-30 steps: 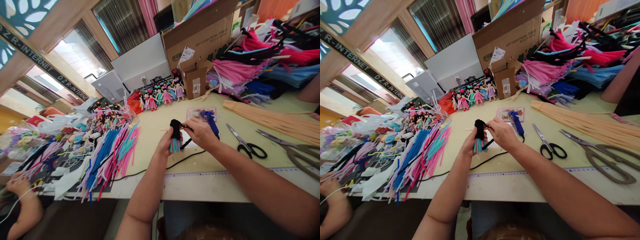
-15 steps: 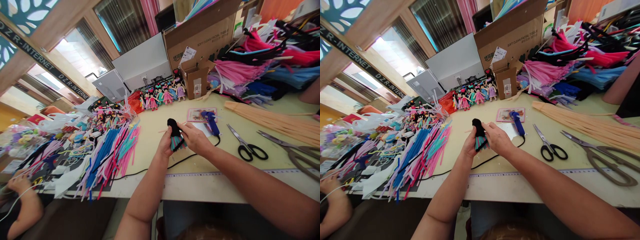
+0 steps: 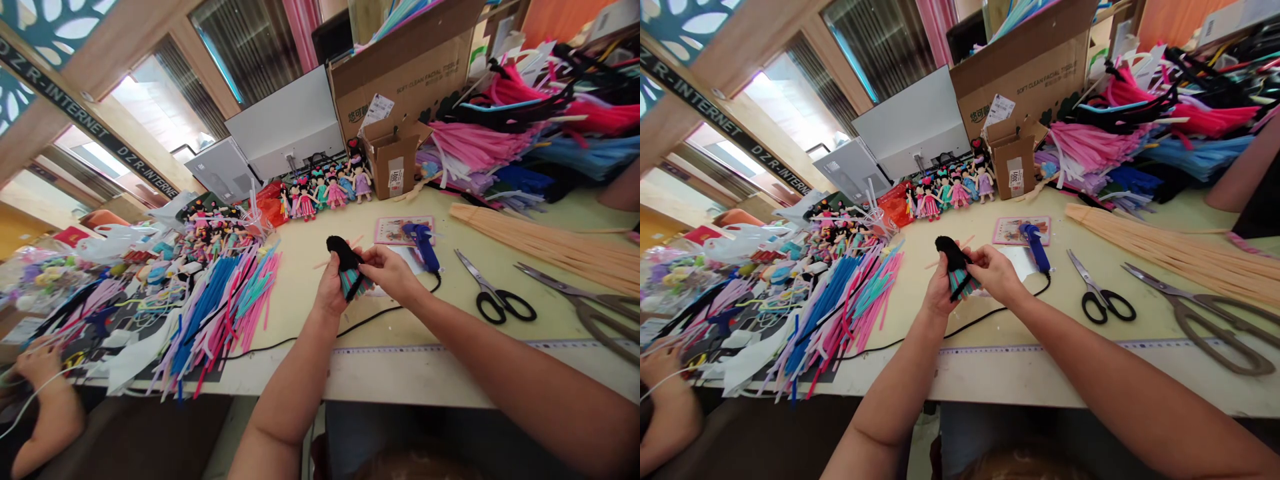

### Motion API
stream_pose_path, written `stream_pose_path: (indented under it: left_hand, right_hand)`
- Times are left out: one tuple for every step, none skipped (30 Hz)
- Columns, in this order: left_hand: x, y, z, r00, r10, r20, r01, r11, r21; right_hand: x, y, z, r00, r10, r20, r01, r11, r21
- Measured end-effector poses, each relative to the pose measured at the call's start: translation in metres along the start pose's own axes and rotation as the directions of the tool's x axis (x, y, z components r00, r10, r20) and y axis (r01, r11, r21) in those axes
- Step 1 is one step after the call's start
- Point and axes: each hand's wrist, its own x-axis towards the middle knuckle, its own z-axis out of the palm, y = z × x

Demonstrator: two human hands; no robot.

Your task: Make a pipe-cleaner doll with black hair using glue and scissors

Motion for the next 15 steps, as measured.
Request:
stream_pose_path:
  left_hand:
    - [-0.0003, 0.0001, -0.0004, 1.0, 0.005, 0.025, -0.005, 1.0, -0.004]
    - [-0.0004, 0.0002, -0.0007, 0.999, 0.012, 0.046, -0.012, 1.0, -0.005]
    - [-0.0005, 0.0002, -0.0009, 0.998, 0.022, 0.063, -0.022, 1.0, -0.005]
    - [-0.0006, 0.0001, -0.001, 0.997, 0.033, 0.073, -0.033, 0.999, -0.004]
    - [-0.0006, 0.0, -0.001, 0.996, 0.044, 0.075, -0.044, 0.999, -0.003]
    - [-0.0005, -0.0002, -0.001, 0.996, 0.053, 0.074, -0.053, 0.999, -0.001]
    - [-0.0004, -0.0004, -0.0009, 0.996, 0.059, 0.07, -0.059, 0.998, 0.0]
    - [-0.0004, -0.0005, -0.0009, 0.996, 0.062, 0.064, -0.062, 0.998, 0.001]
    - [-0.0003, -0.0007, -0.0008, 0.997, 0.062, 0.055, -0.063, 0.998, 0.003]
    - [-0.0002, -0.0008, -0.0007, 0.997, 0.059, 0.041, -0.059, 0.998, 0.008]
    - [-0.0002, -0.0008, -0.0006, 0.998, 0.053, 0.022, -0.054, 0.998, 0.014]
    - [-0.0002, -0.0008, -0.0004, 0.999, 0.047, 0.001, -0.047, 0.999, 0.02]
    - [-0.0003, -0.0007, -0.0003, 0.999, 0.04, -0.018, -0.039, 0.999, 0.024]
    - [-0.0003, -0.0005, -0.0003, 0.999, 0.031, -0.031, -0.03, 0.999, 0.026]
    - [-0.0003, -0.0003, -0.0003, 0.999, 0.024, -0.033, -0.023, 0.999, 0.03]
  right_hand:
    - [0.0007, -0.0015, 0.0001, 0.999, 0.047, 0.015, -0.047, 0.998, 0.048]
    - [0.001, -0.0032, 0.0002, 0.996, 0.08, 0.03, -0.082, 0.993, 0.084]
    - [0.0009, -0.005, 0.0004, 0.994, 0.097, 0.042, -0.101, 0.989, 0.11]
    - [0.0005, -0.0064, 0.0006, 0.994, 0.101, 0.051, -0.107, 0.986, 0.129]
    - [0.0, -0.0072, 0.0008, 0.994, 0.096, 0.058, -0.103, 0.985, 0.141]
    - [-0.0005, -0.0074, 0.0011, 0.994, 0.084, 0.063, -0.093, 0.985, 0.145]
    - [-0.001, -0.0069, 0.0014, 0.996, 0.066, 0.063, -0.075, 0.987, 0.143]
    - [-0.0015, -0.0059, 0.0016, 0.997, 0.043, 0.059, -0.051, 0.99, 0.133]
    - [-0.002, -0.0046, 0.0017, 0.998, 0.017, 0.054, -0.023, 0.993, 0.115]
    - [-0.0025, -0.0032, 0.0016, 0.999, -0.013, 0.048, 0.009, 0.996, 0.086]
    - [-0.0032, -0.0019, 0.0013, 0.998, -0.044, 0.044, 0.043, 0.998, 0.042]
    - [-0.0039, -0.0009, 0.0008, 0.996, -0.076, 0.042, 0.076, 0.997, -0.014]
    - [-0.0047, -0.0004, 0.0002, 0.994, -0.104, 0.045, 0.108, 0.991, -0.076]
    - [-0.0054, -0.0004, -0.0004, 0.99, -0.13, 0.049, 0.135, 0.981, -0.136]
    - [-0.006, -0.0009, -0.0011, 0.988, -0.148, 0.051, 0.155, 0.971, -0.184]
